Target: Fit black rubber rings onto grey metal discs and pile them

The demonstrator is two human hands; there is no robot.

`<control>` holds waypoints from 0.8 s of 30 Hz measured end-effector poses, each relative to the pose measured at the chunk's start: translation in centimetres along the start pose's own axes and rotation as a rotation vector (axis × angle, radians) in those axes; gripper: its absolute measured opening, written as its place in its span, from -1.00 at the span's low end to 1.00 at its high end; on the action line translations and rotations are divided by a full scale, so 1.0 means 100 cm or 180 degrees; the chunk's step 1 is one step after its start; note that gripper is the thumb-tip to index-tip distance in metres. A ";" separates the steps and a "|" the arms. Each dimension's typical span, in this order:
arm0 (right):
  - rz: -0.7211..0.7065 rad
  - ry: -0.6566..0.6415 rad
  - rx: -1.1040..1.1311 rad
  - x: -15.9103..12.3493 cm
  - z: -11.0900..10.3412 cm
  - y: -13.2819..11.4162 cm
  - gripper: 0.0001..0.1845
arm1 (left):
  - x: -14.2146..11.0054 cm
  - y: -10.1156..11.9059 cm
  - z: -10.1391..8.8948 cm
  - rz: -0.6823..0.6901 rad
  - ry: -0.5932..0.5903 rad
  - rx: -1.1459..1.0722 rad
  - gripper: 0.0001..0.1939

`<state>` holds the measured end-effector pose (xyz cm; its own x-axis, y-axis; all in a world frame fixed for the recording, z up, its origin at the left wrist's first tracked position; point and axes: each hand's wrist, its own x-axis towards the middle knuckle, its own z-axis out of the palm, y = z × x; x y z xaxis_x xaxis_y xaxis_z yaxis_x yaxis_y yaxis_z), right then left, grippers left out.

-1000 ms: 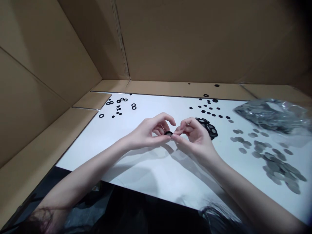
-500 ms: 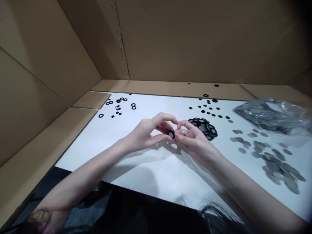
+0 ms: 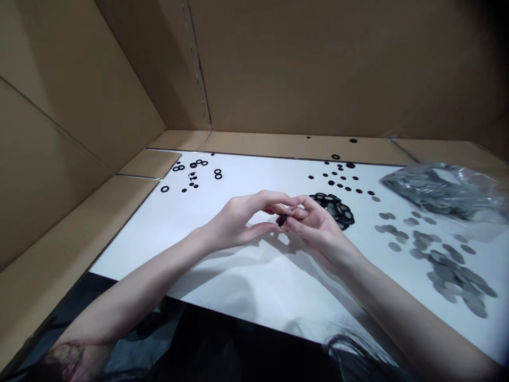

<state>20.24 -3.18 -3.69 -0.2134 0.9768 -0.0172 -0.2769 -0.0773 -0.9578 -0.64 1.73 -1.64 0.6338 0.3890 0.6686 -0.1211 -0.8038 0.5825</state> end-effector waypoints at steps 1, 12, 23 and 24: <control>0.0007 0.0006 -0.0012 -0.001 0.001 -0.001 -0.53 | 0.000 0.000 0.000 -0.0019 -0.0012 -0.0026 -0.55; 0.0155 -0.0063 0.0278 0.001 0.003 0.006 -0.44 | 0.002 0.002 -0.002 -0.0411 -0.0010 -0.0371 -0.58; 0.0488 -0.0040 0.0546 0.001 0.006 -0.004 -0.40 | 0.001 -0.005 0.005 -0.0635 0.0101 -0.0701 -0.57; 0.0453 -0.0007 0.0532 0.002 0.006 -0.004 -0.40 | 0.000 -0.006 0.006 -0.0671 0.0110 -0.0682 -0.58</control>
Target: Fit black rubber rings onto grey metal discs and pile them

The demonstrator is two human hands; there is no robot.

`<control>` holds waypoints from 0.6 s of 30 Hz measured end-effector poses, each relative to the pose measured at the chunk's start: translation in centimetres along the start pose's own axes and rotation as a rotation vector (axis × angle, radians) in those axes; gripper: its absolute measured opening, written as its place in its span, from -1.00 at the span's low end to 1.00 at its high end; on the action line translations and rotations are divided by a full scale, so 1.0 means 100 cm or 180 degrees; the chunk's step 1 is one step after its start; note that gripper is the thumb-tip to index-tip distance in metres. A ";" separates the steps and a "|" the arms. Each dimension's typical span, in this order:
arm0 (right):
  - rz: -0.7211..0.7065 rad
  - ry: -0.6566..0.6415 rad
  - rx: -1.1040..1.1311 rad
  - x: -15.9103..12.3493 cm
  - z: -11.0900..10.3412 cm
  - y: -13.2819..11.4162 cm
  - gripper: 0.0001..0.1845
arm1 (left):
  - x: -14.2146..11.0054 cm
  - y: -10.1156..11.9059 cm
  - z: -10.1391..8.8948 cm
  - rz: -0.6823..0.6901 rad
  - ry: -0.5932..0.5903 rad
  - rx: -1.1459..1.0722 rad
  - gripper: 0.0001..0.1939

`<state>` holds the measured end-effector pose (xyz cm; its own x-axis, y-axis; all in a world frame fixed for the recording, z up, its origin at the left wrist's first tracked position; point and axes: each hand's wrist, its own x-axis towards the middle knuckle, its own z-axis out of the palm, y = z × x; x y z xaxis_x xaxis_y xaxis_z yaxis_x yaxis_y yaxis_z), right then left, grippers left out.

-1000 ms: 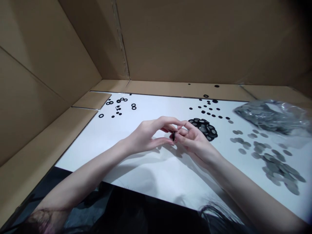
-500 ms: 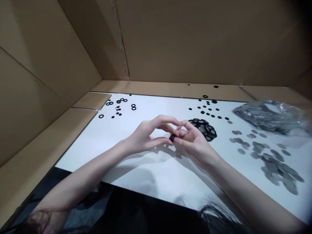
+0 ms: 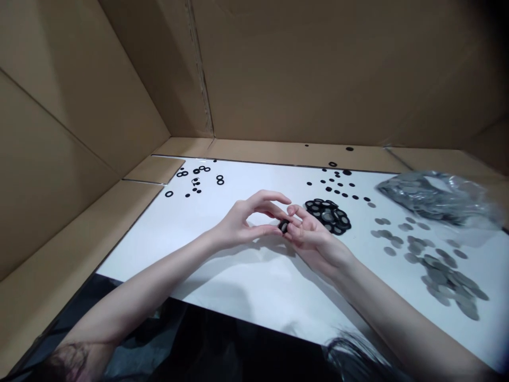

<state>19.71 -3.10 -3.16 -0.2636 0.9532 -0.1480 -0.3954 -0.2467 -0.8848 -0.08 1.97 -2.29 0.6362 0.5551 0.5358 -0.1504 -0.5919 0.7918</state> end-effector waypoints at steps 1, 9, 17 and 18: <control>-0.0031 0.0032 -0.0054 0.001 -0.001 -0.001 -0.41 | 0.000 -0.001 0.001 -0.0024 0.0015 0.0024 -0.58; -0.1045 0.0986 -0.2307 0.002 -0.046 -0.042 -0.68 | 0.004 -0.010 -0.039 -0.0511 0.0462 0.1195 -0.51; -0.0840 0.1436 -0.3522 0.002 -0.089 -0.063 -0.85 | -0.001 -0.048 -0.094 -0.1976 0.0373 0.3348 -0.59; -0.0813 0.1479 -0.3594 0.001 -0.087 -0.064 -0.87 | -0.003 -0.052 -0.096 -0.2031 0.0329 0.3419 -0.58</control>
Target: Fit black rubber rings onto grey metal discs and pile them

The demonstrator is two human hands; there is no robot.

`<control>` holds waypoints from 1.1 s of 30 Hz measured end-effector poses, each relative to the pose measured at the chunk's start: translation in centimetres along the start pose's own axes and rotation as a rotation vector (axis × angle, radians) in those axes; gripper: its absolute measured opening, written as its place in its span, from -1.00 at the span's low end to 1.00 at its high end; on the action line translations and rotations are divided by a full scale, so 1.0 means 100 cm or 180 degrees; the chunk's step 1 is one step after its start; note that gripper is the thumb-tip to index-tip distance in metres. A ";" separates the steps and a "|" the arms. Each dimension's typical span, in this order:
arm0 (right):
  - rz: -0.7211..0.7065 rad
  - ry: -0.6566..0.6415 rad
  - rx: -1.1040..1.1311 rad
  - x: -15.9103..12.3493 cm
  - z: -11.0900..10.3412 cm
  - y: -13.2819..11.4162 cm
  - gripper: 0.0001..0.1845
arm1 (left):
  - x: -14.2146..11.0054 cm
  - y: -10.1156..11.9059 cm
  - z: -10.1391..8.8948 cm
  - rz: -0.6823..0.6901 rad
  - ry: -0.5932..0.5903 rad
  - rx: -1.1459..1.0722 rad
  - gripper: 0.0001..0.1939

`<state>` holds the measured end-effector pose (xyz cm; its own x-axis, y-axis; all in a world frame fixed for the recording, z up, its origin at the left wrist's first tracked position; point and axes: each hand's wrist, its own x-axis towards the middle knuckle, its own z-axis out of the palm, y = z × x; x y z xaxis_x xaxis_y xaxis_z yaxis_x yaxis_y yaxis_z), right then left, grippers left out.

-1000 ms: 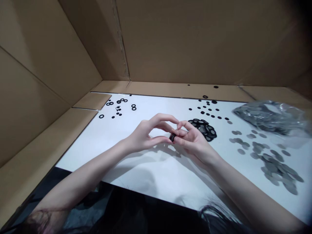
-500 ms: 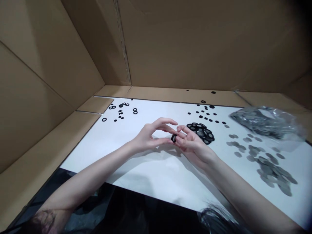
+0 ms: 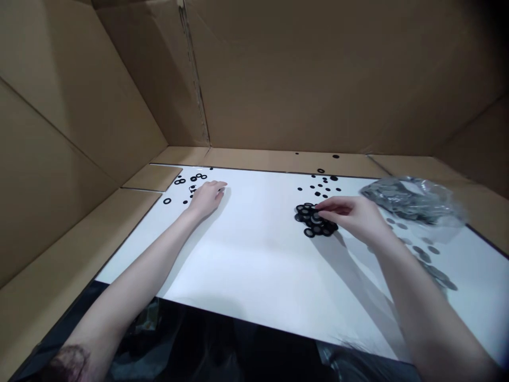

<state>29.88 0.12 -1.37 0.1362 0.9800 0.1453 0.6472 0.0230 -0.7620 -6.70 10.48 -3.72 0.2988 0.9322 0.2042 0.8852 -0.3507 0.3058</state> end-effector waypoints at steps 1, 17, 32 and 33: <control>0.0058 0.0053 -0.0098 -0.001 -0.001 -0.003 -0.89 | 0.000 -0.002 0.002 -0.0018 -0.0036 0.0074 -0.58; 0.1065 0.0579 -0.1842 -0.059 -0.084 0.079 -0.71 | -0.001 -0.009 0.004 -0.0095 0.0097 0.0401 -0.58; 0.1606 0.1172 -0.1449 -0.071 -0.067 0.096 -0.79 | -0.001 -0.010 0.006 -0.0122 0.0098 0.0390 -0.56; 0.1596 0.1188 -0.1421 -0.073 -0.069 0.095 -0.78 | -0.001 -0.010 0.006 -0.0118 0.0100 0.0383 -0.56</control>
<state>40.19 -8.17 -5.34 0.6861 0.7186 0.1134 0.6719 -0.5663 -0.4774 -7.43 10.76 -4.56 0.2553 0.9405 0.2244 0.9323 -0.3009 0.2004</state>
